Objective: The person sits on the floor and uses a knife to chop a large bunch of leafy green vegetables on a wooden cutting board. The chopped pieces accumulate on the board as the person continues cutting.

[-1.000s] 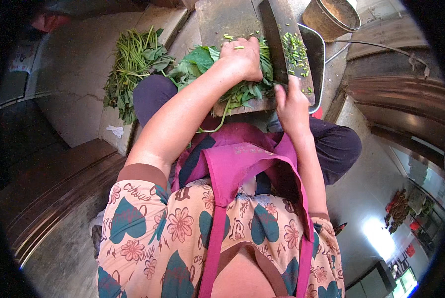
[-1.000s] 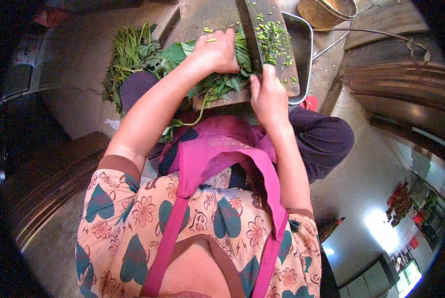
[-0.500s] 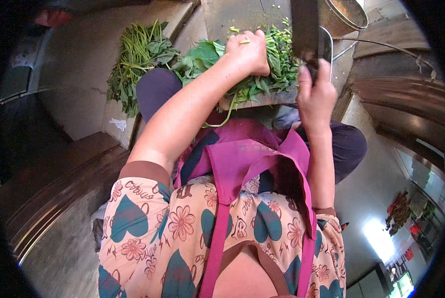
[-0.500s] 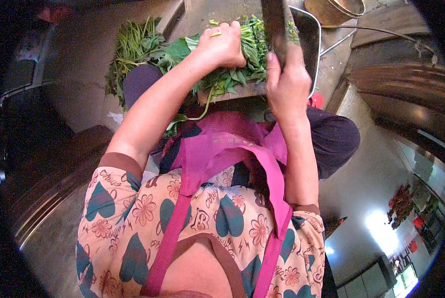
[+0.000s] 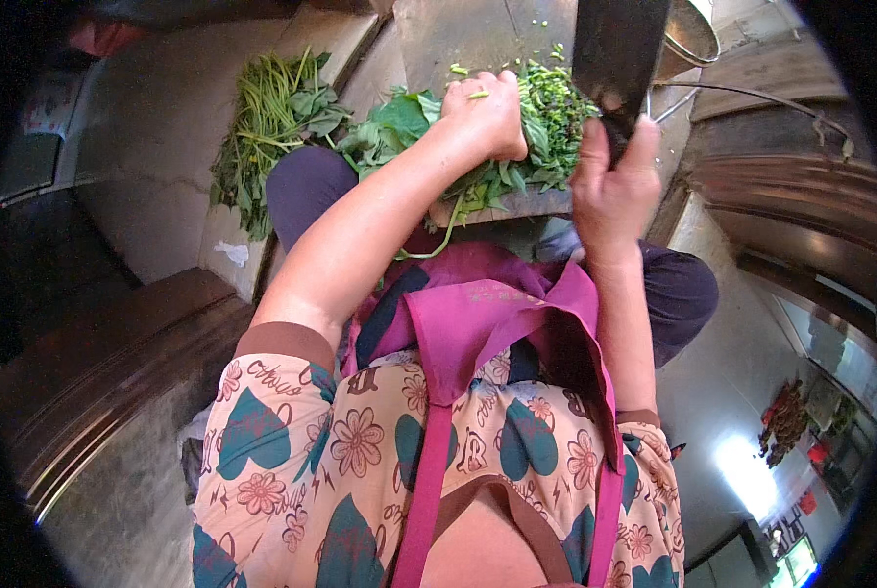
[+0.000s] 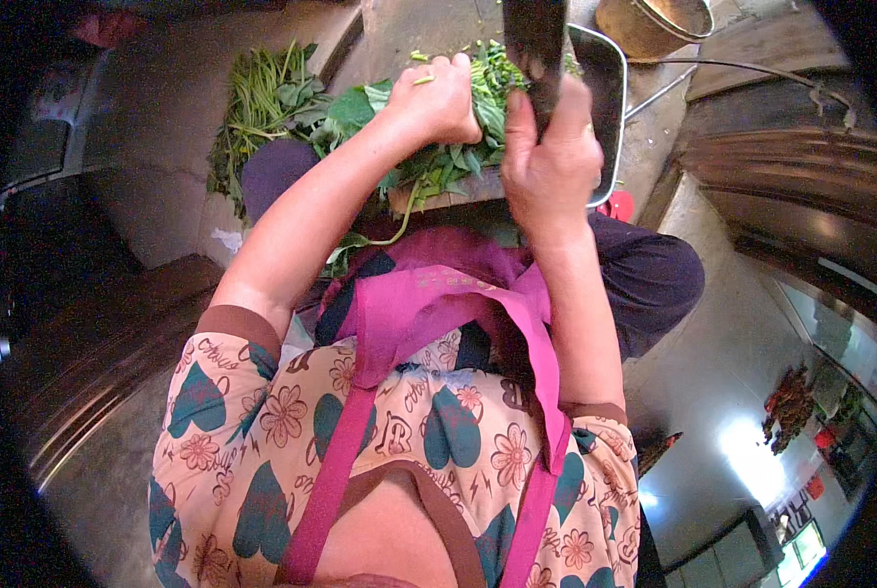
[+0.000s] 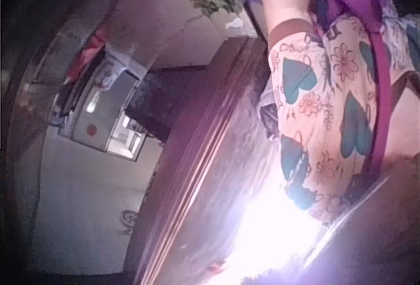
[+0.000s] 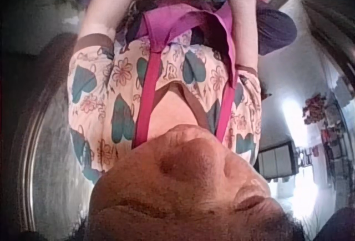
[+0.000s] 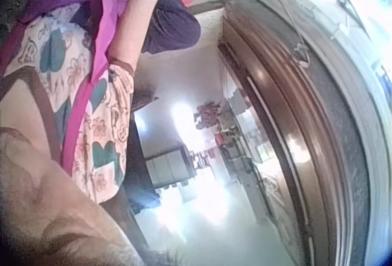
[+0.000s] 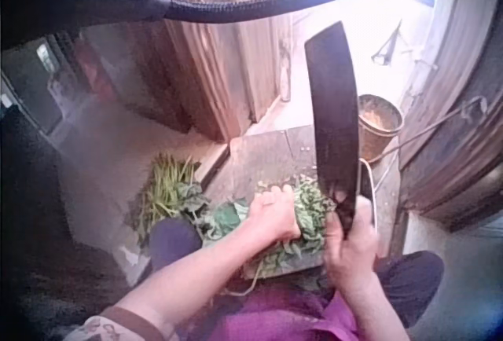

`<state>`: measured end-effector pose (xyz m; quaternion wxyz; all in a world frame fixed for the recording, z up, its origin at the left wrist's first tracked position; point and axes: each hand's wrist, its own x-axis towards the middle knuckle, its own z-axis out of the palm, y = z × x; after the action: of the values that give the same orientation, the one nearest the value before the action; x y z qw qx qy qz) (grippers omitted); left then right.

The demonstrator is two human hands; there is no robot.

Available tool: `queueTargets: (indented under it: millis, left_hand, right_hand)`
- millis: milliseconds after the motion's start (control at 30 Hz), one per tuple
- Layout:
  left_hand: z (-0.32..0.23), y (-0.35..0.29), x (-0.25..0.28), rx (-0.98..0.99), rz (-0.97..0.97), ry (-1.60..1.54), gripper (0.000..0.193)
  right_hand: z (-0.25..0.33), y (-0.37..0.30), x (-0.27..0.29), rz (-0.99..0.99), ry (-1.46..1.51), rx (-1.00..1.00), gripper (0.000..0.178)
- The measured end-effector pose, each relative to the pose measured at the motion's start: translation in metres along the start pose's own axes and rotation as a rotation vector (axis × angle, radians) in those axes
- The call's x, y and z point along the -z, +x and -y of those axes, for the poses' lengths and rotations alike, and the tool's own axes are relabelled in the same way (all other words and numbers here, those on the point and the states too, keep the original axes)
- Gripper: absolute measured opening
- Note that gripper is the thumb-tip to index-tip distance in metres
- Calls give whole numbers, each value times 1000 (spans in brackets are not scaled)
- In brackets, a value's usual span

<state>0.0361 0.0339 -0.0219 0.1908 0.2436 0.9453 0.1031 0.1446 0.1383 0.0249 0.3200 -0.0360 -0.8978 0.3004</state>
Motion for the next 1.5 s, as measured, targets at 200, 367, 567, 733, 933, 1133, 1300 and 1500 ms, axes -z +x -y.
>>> queueTargets:
  millis: [200,367,567,733,933,1133,1300,1500]
  left_hand:
    - [7,-3,-5,-2,-96,-23,57]
    - [3,0,-11,-20,-112,-20,62]
    - [9,-3,-6,-7,-86,-25,60]
    - [5,-5,-4,-8,-58,-36,63]
    - [9,-5,-10,27,-110,-76,66]
    - [5,-3,-7,53,-55,-58,67]
    - [10,-2,-10,48,-136,-66,64]
    - [8,-5,-11,58,-84,-68,65]
  right_hand:
    - [-43,9,-26,368,-180,-81,28]
    - [-4,17,1,97,18,-55,26]
    - [-37,26,-27,552,-231,-94,25]
    - [-12,-20,18,251,-55,-142,29]
    - [-24,-27,18,321,-92,-225,27]
    - [-8,-34,13,45,41,-138,28]
    - [-27,-31,-8,229,-96,-134,31]
    - [-6,-29,8,-70,-131,99,26]
